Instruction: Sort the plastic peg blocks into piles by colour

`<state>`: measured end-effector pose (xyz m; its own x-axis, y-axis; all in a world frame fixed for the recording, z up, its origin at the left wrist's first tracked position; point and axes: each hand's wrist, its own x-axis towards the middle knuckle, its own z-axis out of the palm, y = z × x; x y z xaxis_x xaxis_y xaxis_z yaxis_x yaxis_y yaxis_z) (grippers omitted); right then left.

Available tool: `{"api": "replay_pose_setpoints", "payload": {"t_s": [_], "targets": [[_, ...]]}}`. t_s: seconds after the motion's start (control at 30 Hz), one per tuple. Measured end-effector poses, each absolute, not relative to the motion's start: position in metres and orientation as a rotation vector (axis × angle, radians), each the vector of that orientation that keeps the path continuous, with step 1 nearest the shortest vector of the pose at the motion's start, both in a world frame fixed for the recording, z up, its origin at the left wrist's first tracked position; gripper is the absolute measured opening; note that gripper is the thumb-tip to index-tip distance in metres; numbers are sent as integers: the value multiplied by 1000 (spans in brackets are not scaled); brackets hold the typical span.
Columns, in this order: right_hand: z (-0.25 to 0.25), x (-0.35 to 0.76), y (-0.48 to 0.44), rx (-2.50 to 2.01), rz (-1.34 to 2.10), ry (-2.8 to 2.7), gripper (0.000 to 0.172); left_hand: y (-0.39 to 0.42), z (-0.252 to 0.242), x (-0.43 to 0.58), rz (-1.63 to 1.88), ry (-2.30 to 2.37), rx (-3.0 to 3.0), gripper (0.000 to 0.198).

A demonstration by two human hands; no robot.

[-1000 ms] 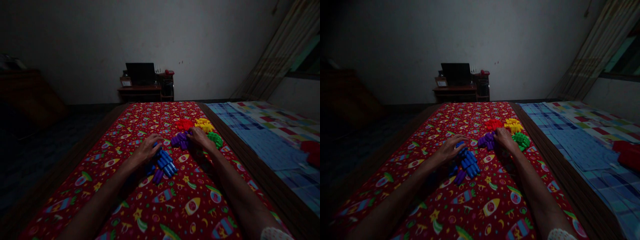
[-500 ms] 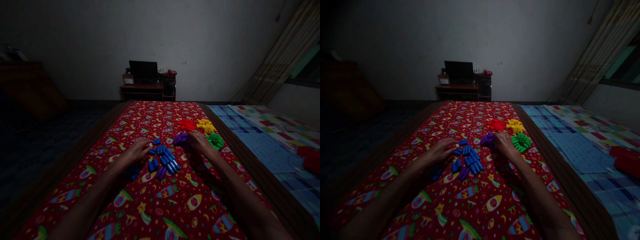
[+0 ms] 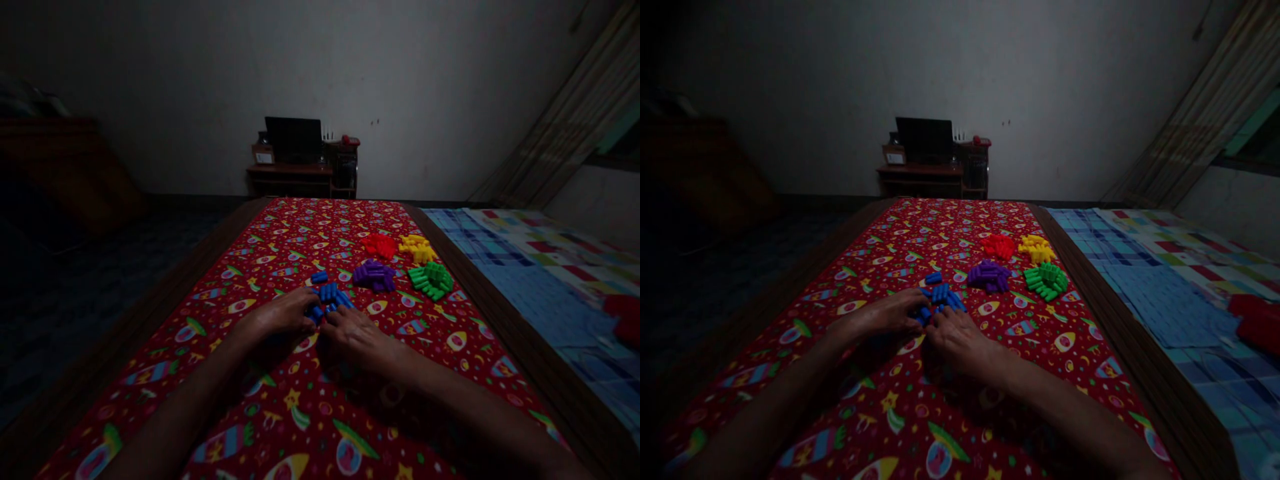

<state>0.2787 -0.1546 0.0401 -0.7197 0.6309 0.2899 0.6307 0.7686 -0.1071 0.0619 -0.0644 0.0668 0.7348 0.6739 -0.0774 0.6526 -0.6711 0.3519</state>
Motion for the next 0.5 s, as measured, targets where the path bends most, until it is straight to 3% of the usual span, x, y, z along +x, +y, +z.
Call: {"api": "replay_pose_setpoints", "payload": {"t_s": [0.07,0.27,0.5], "targets": [[34,273,-156,-970,-57,-2692,38,-58,60,57,161,1081,2597,32],[63,281,-133,-1102,89,-2567,17,-49,55,47,321,1129,2566,33],[77,368,-80,-1765,-58,-1933,32,-51,69,48,435,1133,2580,25]]}}
